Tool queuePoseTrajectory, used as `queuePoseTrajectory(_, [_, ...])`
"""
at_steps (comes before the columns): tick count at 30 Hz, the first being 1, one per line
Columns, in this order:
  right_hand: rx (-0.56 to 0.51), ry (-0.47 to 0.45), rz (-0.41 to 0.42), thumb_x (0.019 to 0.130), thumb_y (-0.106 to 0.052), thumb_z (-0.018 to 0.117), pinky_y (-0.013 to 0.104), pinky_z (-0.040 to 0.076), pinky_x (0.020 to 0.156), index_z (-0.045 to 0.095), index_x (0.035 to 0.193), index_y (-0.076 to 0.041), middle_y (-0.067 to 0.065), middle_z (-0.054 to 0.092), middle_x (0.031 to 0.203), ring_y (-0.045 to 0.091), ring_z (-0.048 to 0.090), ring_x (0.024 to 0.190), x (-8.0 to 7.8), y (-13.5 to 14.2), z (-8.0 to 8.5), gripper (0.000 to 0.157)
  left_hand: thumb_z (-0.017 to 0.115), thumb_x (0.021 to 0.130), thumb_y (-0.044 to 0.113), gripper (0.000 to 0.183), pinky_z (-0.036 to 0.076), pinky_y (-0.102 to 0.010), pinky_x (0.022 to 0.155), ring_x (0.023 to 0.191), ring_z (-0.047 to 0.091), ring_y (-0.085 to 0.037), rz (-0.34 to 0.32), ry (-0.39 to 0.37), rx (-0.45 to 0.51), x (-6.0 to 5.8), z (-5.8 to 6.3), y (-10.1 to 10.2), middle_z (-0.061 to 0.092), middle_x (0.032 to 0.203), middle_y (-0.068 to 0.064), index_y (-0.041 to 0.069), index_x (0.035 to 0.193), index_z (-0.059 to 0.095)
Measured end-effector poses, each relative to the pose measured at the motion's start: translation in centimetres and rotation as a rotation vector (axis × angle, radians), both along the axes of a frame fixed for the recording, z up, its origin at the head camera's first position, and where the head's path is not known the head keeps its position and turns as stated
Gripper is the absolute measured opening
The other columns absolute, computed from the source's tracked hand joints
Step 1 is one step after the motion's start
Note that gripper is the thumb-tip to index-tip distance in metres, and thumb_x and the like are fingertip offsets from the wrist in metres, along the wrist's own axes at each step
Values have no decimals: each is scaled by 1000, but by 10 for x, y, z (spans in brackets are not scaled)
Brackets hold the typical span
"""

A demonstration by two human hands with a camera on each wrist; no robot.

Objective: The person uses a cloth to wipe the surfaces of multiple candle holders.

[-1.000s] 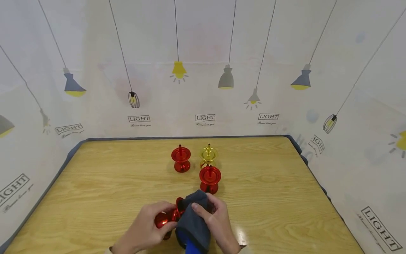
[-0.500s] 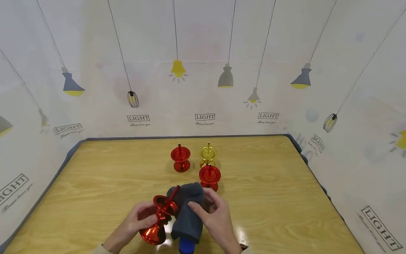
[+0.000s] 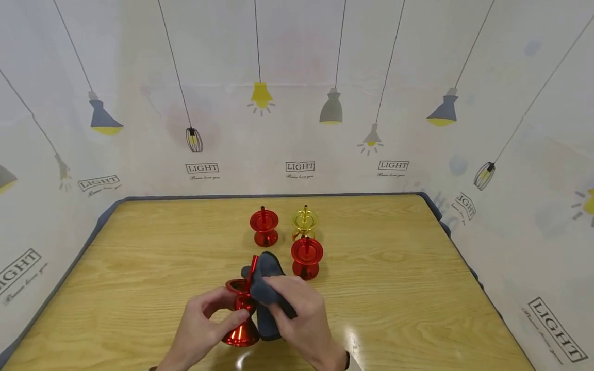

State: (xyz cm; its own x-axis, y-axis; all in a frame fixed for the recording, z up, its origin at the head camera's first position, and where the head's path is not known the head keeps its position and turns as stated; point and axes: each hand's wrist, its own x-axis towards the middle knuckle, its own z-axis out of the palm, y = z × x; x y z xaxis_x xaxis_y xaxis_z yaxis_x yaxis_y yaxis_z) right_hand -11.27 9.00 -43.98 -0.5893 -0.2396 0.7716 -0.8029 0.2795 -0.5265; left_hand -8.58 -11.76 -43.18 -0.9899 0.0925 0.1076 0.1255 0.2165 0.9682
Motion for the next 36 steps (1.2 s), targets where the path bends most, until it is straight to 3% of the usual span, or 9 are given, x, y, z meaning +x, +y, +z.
queuePoseTrajectory(4, [14, 25, 49, 86, -2, 79, 21, 51, 98, 68, 120, -9, 8, 74, 108, 20, 69, 99, -1, 1, -3, 37, 75, 92, 16, 15, 58, -28, 82, 86, 70, -11, -134, -40, 101, -2, -1, -6, 75, 92, -1, 6, 103, 74])
queuePoseTrajectory(11, [-76, -38, 104, 80, 10, 78, 22, 53, 94, 68, 119, -7, 11, 73, 107, 19, 71, 99, -1, -2, -7, 45, 55, 104, 20, 27, 56, -29, 92, 103, 70, -11, -499, -279, 600, -10, -14, -16, 74, 114, 0, 10, 126, 69])
queuePoseTrajectory(14, [-101, -69, 91, 81, 11, 77, 22, 54, 93, 69, 119, -7, 12, 74, 106, 19, 72, 99, -2, -3, -8, 43, 47, 108, 25, 35, 56, -33, 95, 110, 70, -13, -599, -383, 714, -13, -19, -15, 72, 122, -2, 12, 136, 62])
queuePoseTrajectory(17, [-86, -46, 52, 80, 11, 77, 21, 54, 92, 70, 118, -7, 11, 74, 105, 19, 72, 97, -4, -3, -9, 42, 47, 108, 22, 38, 56, -33, 94, 109, 70, -12, -544, -388, 641, -14, -20, -14, 72, 119, -1, 2, 139, 55])
queuePoseTrajectory(21, [-21, 24, -38, 83, 7, 75, 19, 53, 93, 70, 116, -6, 10, 74, 104, 21, 72, 94, -5, -1, -8, 36, 62, 101, 20, 34, 57, -27, 87, 99, 70, -11, -270, -253, 320, -9, -12, -10, 73, 106, -3, -5, 124, 60])
queuePoseTrajectory(24, [30, 60, -95, 93, -5, 70, 20, 54, 92, 71, 115, -5, 9, 74, 103, 21, 72, 92, -4, -1, -7, 21, 77, 91, 23, 30, 56, -25, 83, 89, 70, -12, -60, -173, 93, -4, -2, 0, 72, 97, -4, 2, 110, 67])
queuePoseTrajectory(27, [70, 87, -122, 96, -10, 67, 22, 56, 91, 71, 114, -4, 9, 74, 102, 23, 73, 92, -2, -2, -6, 19, 86, 82, 27, 30, 58, -25, 78, 81, 69, -12, 48, -117, -18, -1, 4, 8, 72, 90, -3, 9, 100, 69])
queuePoseTrajectory(31, [68, 62, -84, 86, 3, 74, 22, 55, 93, 71, 115, -5, 10, 74, 103, 24, 73, 93, 0, -2, -5, 31, 87, 81, 28, 29, 58, -25, 72, 77, 69, -11, 36, -132, -34, -1, 5, 8, 72, 88, -3, 8, 95, 70])
queuePoseTrajectory(36, [12, -27, 5, 78, 11, 77, 19, 54, 93, 70, 117, -6, 10, 75, 104, 21, 73, 93, -2, 1, -4, 43, 76, 91, 18, 20, 58, -25, 72, 79, 71, -11, -164, -213, 222, -9, -5, -3, 74, 89, -2, 2, 99, 69])
